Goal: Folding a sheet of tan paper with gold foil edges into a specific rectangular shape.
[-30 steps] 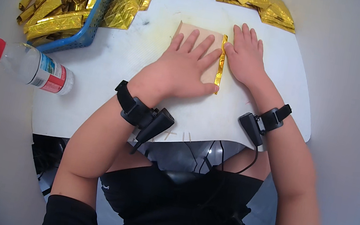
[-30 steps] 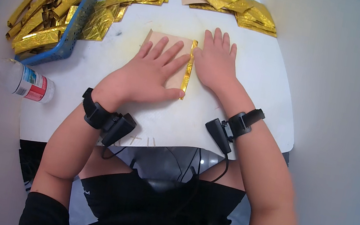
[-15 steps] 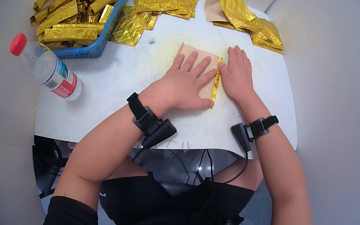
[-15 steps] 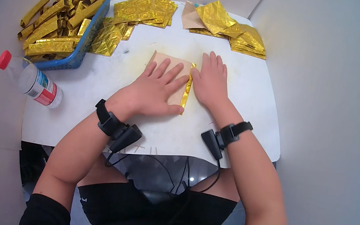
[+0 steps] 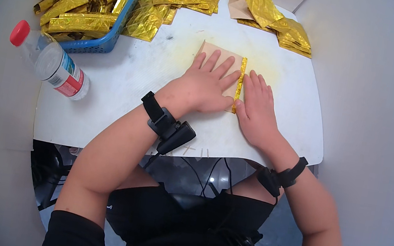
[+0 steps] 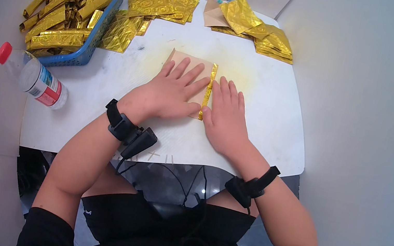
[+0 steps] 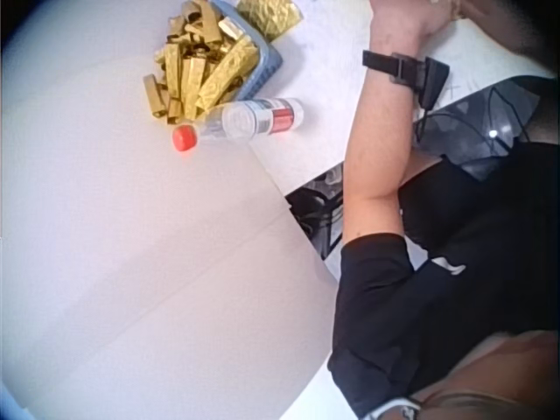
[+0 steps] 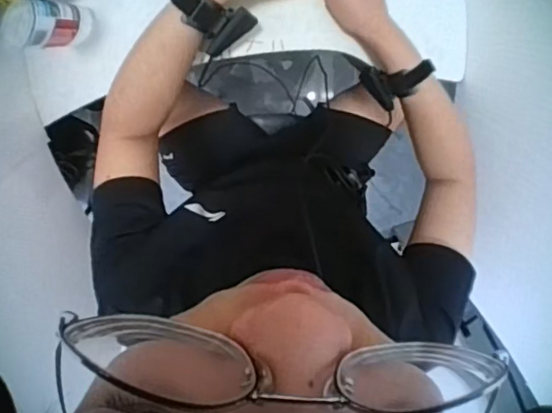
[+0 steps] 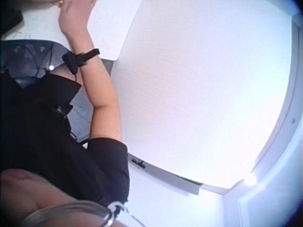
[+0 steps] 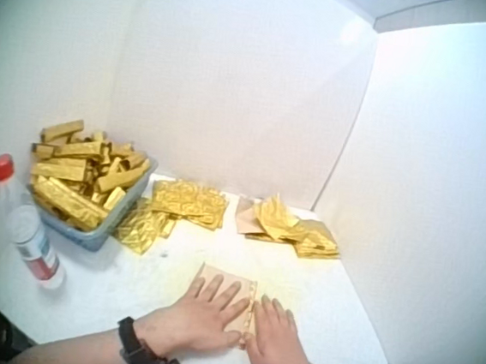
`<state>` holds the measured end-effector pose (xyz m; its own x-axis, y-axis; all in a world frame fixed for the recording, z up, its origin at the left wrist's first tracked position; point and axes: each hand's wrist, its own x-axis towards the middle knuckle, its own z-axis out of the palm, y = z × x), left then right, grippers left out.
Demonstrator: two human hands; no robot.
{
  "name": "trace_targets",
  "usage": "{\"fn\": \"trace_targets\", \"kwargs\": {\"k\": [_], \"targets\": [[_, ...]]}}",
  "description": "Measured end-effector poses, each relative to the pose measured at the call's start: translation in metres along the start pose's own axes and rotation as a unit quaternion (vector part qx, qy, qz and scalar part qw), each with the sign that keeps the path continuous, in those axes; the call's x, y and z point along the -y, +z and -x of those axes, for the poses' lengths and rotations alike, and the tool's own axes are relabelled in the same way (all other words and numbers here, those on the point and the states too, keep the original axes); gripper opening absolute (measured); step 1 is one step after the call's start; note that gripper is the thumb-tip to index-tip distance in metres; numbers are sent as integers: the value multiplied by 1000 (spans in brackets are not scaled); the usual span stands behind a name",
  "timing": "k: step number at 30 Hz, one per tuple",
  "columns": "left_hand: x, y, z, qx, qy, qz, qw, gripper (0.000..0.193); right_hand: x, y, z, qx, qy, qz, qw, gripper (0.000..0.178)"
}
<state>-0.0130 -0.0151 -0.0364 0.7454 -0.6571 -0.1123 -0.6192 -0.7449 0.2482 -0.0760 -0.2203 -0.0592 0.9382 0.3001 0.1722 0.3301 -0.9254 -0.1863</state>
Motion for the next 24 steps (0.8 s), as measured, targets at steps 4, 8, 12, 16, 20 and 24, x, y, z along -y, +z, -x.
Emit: {"fn": "trace_targets", "kwargs": {"k": [4,8,12,16,20,24], "targets": [[-2,0,-4,5,-5,-13,1000,81,9,-4,11,14,4,1,1000,68],[-4,-2,1,-3,-13,-9,1000,82,17,-1,21,14,3,-5,1000,71],[-4,3,4,-9,-9,-23,1000,84,23,-13,32,4,-9,-107,994,74],[-2,12,1,-46,12,-1,999,85,63,-96,62,-84,-145,-244,955,65],[-2,12,0,-81,29,-10,996,80,105,-147,85,-157,-301,-315,886,43],[8,11,-9,-236,66,-14,969,60,101,-148,59,-170,-541,-321,759,66]]}}
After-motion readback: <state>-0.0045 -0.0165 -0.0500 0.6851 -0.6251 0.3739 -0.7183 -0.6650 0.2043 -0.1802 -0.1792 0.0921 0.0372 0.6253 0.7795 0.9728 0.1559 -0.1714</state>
